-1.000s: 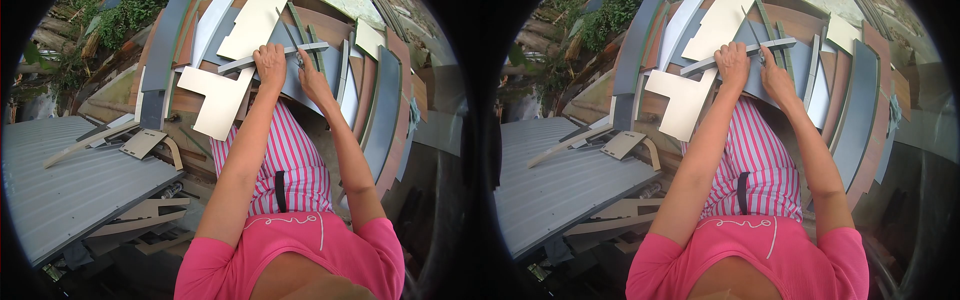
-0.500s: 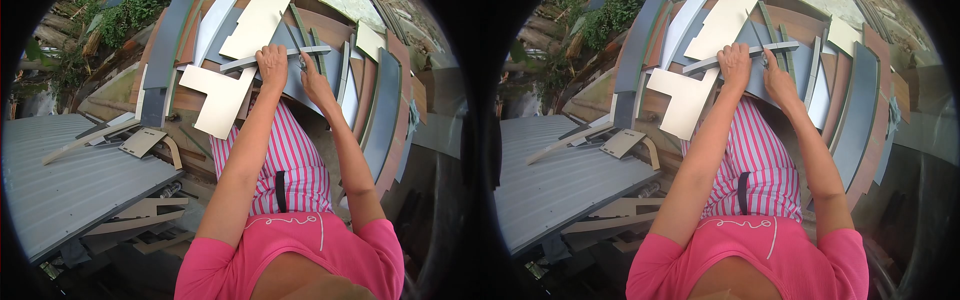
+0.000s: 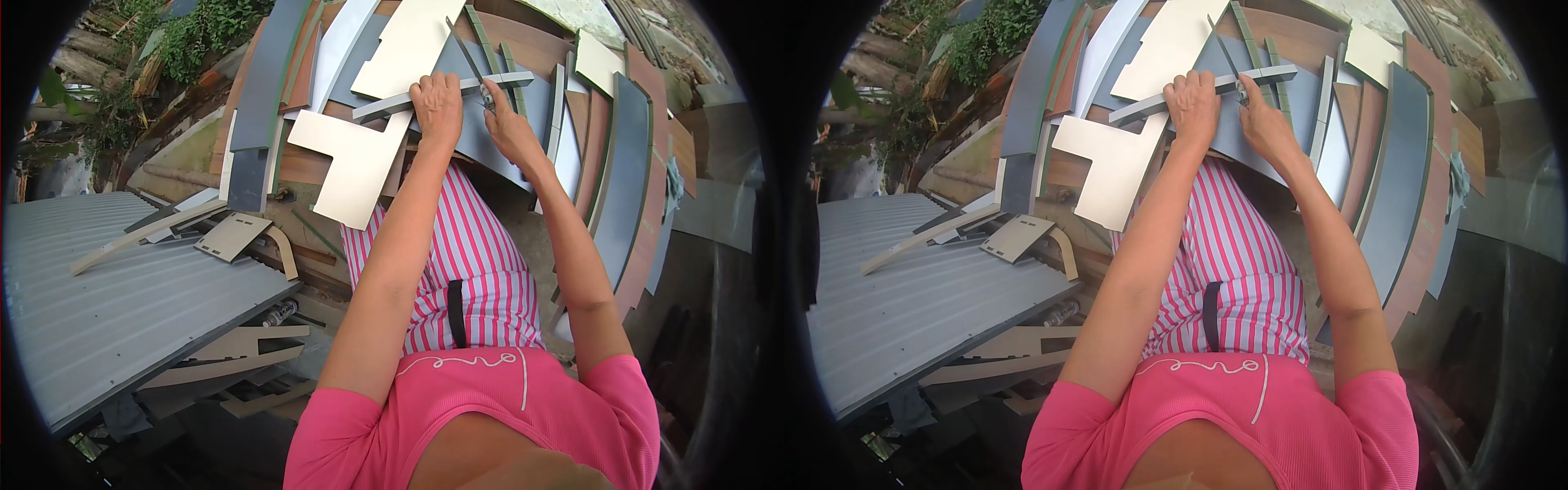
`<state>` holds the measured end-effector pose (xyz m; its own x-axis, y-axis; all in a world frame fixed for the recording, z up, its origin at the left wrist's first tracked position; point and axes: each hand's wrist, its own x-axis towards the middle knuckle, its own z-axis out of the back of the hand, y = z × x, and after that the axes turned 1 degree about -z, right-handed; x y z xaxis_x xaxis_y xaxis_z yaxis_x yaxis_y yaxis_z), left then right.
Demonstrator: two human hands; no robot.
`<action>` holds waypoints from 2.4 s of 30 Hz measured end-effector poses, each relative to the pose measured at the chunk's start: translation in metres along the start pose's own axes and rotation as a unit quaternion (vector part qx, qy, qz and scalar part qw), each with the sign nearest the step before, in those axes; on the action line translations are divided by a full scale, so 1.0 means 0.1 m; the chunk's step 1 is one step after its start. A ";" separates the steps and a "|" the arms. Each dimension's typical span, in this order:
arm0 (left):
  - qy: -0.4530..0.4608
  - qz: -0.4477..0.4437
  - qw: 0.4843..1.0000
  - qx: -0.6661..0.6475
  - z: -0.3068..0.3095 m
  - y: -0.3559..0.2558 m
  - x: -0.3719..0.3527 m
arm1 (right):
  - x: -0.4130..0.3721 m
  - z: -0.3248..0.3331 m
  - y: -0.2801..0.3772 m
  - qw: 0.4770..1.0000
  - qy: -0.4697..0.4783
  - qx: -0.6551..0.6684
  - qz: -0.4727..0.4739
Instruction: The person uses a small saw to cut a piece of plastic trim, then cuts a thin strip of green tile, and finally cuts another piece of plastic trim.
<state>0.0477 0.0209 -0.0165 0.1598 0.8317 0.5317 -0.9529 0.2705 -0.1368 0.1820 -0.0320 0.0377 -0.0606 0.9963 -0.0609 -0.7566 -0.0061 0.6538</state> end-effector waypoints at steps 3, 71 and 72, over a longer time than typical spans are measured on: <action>-0.012 -0.001 1.000 0.003 0.03 0.00 -0.01 | 0.07 -0.04 0.00 1.000 -0.006 0.001 -0.010; 0.005 0.044 0.999 0.009 0.02 -0.03 0.04 | -0.05 -0.09 0.00 1.000 -0.015 0.008 -0.012; 0.009 0.042 0.999 0.007 0.02 -0.03 0.04 | -0.08 -0.09 -0.01 1.000 -0.019 0.008 -0.009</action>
<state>0.0502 0.0225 -0.0125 0.0842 0.8594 0.5044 -0.9665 0.1936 -0.1684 0.1779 -0.0411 0.0307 -0.0222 0.9987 -0.0449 -0.7464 0.0133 0.6654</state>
